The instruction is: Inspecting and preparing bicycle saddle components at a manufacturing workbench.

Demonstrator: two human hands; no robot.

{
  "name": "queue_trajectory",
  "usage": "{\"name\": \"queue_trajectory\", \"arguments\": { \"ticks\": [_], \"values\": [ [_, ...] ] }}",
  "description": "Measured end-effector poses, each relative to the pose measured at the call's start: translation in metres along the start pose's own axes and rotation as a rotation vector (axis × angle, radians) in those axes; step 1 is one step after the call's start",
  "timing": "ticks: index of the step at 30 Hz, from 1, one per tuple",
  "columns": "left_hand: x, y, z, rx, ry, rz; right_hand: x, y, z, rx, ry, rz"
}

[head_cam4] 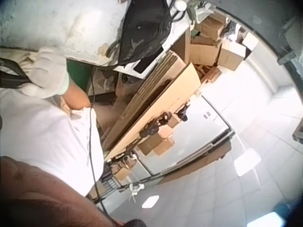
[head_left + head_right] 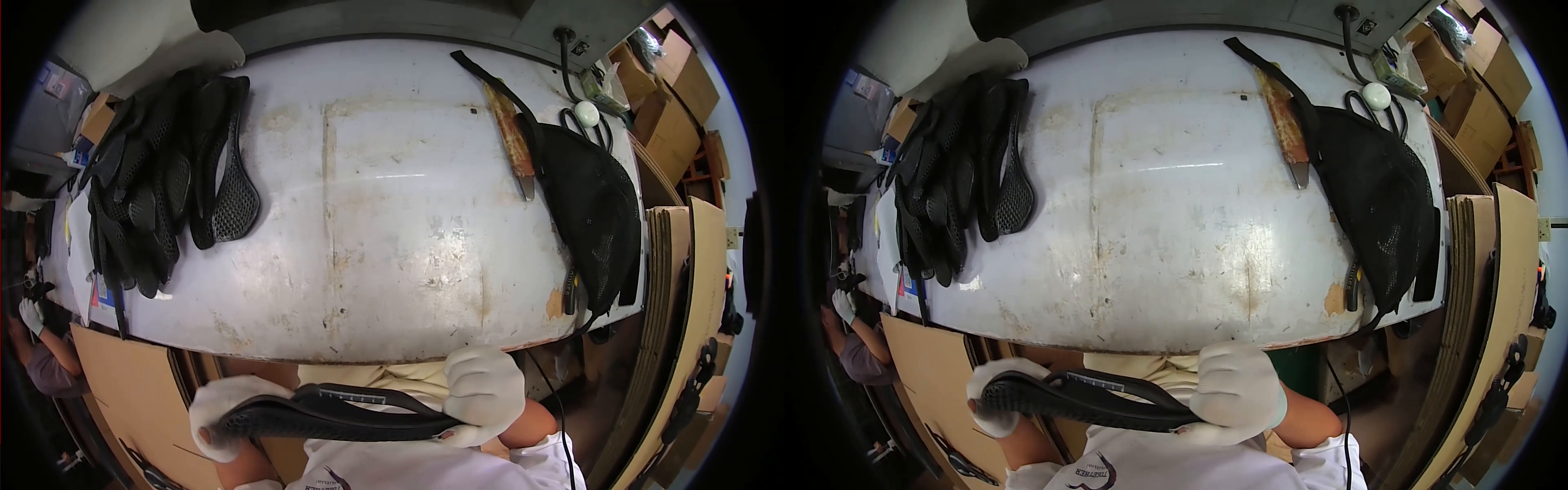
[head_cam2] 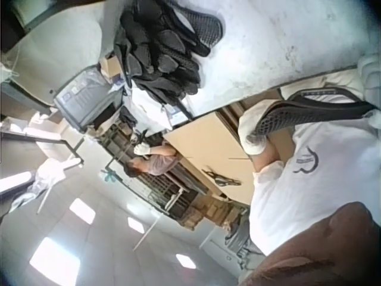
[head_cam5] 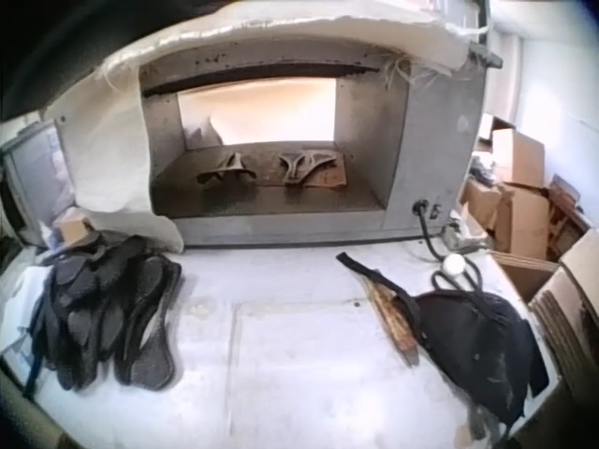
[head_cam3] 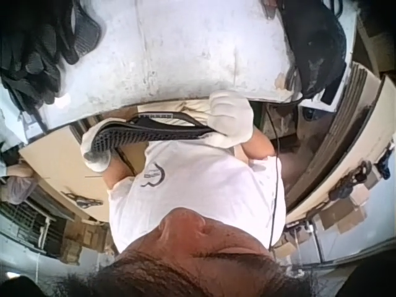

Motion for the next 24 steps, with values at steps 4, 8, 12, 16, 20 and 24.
{"name": "queue_trajectory", "arguments": {
  "ticks": [4,8,12,16,20,24],
  "values": [
    [0.002,0.012,-0.017,0.209,0.131,0.094,0.006,0.000,0.001,0.064,-0.052,0.190],
    [-0.003,0.015,-0.002,0.161,0.150,0.081,-0.002,-0.010,-0.005,0.019,-0.035,0.110],
    [0.003,0.022,-0.005,0.157,-0.004,0.064,-0.005,-0.012,-0.013,-0.040,-0.021,0.103],
    [0.014,0.019,0.000,-0.166,-0.016,-0.048,-0.005,-0.014,-0.020,-0.024,-0.020,0.026],
    [0.008,0.023,-0.010,-0.104,-0.034,-0.003,-0.019,-0.016,-0.017,-0.095,-0.027,-0.001],
    [0.007,0.019,0.016,-0.287,-0.049,-0.118,-0.021,-0.022,-0.010,-0.169,0.063,-0.160]
  ]
}}
Point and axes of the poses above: each hand's wrist, its own z-axis towards the middle knuckle, its own y-axis out of the palm, x = y × z, the point moved 3 cm from there along z, towards the middle knuckle, and after that the axes turned 11 degrees about -x, right-handed, at the moved point
